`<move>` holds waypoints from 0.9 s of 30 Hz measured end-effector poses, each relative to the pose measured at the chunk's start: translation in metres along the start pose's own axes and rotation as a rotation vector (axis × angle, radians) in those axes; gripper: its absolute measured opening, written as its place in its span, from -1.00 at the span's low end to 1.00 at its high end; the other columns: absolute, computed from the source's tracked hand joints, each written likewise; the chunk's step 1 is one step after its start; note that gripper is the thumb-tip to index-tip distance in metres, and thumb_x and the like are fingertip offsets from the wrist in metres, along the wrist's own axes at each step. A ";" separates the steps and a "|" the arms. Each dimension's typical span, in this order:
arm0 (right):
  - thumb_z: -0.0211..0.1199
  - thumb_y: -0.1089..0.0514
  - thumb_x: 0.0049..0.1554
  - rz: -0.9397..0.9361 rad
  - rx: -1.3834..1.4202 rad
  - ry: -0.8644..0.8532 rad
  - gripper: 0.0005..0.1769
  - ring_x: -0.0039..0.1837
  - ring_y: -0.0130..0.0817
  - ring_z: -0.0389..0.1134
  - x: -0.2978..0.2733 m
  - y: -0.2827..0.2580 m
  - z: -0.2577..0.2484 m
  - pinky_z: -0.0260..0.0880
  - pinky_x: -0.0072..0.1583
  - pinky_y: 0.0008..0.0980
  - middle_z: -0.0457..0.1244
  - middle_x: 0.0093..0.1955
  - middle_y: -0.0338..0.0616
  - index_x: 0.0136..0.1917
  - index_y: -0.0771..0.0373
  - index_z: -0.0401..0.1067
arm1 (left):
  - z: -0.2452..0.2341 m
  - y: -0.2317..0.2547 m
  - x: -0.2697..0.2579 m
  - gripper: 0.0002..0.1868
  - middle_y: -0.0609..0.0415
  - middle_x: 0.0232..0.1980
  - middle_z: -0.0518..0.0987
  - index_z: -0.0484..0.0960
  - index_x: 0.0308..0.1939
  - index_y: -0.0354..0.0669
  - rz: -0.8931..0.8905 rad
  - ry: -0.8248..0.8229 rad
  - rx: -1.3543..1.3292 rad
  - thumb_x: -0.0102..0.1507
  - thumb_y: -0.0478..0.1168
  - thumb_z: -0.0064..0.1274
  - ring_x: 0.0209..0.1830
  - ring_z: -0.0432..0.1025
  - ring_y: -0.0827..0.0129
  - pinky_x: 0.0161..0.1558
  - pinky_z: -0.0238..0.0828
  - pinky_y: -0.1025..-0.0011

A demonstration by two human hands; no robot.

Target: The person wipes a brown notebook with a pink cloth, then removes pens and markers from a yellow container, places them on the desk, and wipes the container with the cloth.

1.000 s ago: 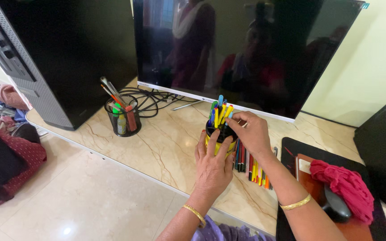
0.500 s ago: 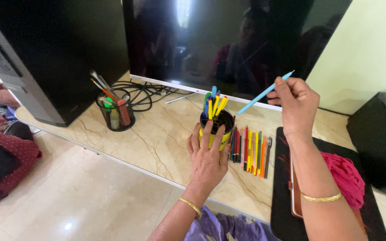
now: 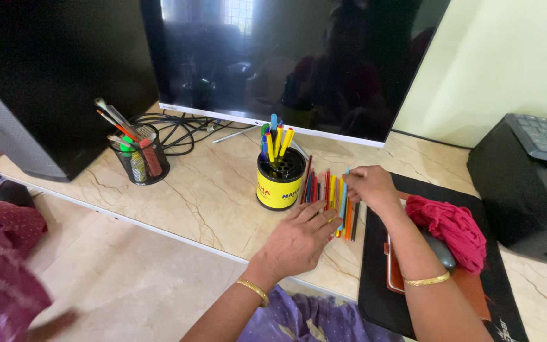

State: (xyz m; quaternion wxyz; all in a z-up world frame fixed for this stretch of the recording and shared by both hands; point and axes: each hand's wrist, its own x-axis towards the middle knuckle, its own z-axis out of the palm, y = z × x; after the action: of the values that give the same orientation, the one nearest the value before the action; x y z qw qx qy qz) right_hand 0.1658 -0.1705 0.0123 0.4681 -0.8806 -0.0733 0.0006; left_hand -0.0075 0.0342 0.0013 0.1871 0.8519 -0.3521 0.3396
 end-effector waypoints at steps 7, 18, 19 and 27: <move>0.33 0.09 0.15 0.039 -0.162 0.003 -0.68 -0.26 -0.28 0.52 -0.002 0.001 0.010 0.54 -0.17 -0.37 0.45 -0.25 0.07 0.08 0.36 0.58 | 0.006 -0.003 0.003 -0.59 -0.10 0.33 0.53 0.58 0.21 -0.24 -0.062 -0.213 -0.093 0.33 -0.17 -0.05 0.46 0.26 0.01 0.47 0.05 0.07; 0.36 0.08 0.12 0.033 -0.209 0.027 -0.66 -0.26 -0.31 0.52 -0.013 -0.007 0.011 0.55 -0.17 -0.36 0.45 -0.25 0.03 0.11 0.31 0.57 | 0.010 -0.006 0.000 -0.56 -0.17 0.32 0.52 0.57 0.22 -0.33 -0.093 -0.153 -0.142 0.35 -0.13 -0.05 0.44 0.30 0.00 0.46 0.09 0.08; 0.36 0.07 0.12 0.020 -0.232 0.032 -0.66 -0.26 -0.31 0.51 -0.016 -0.011 0.011 0.55 -0.17 -0.36 0.45 -0.25 0.02 0.11 0.30 0.57 | 0.009 -0.006 0.000 -0.59 -0.17 0.28 0.54 0.58 0.19 -0.33 -0.104 -0.109 -0.138 0.35 -0.15 -0.04 0.41 0.32 0.01 0.45 0.13 0.10; 0.32 0.10 0.17 -0.165 -0.171 0.111 -0.74 -0.28 -0.26 0.42 -0.045 -0.053 0.016 0.42 -0.14 -0.31 0.43 -0.26 0.04 0.09 0.22 0.63 | -0.007 -0.006 -0.006 -0.77 -0.07 0.05 0.53 0.65 -0.02 -0.17 -0.353 0.409 -0.055 0.24 -0.31 0.14 0.14 0.37 0.03 0.20 0.27 0.12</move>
State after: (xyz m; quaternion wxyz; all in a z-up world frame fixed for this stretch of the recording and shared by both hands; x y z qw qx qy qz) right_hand 0.1133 -0.1345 0.0438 0.3930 -0.9070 -0.1193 -0.0928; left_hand -0.0093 0.0448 0.0015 0.3338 0.8082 -0.1623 0.4572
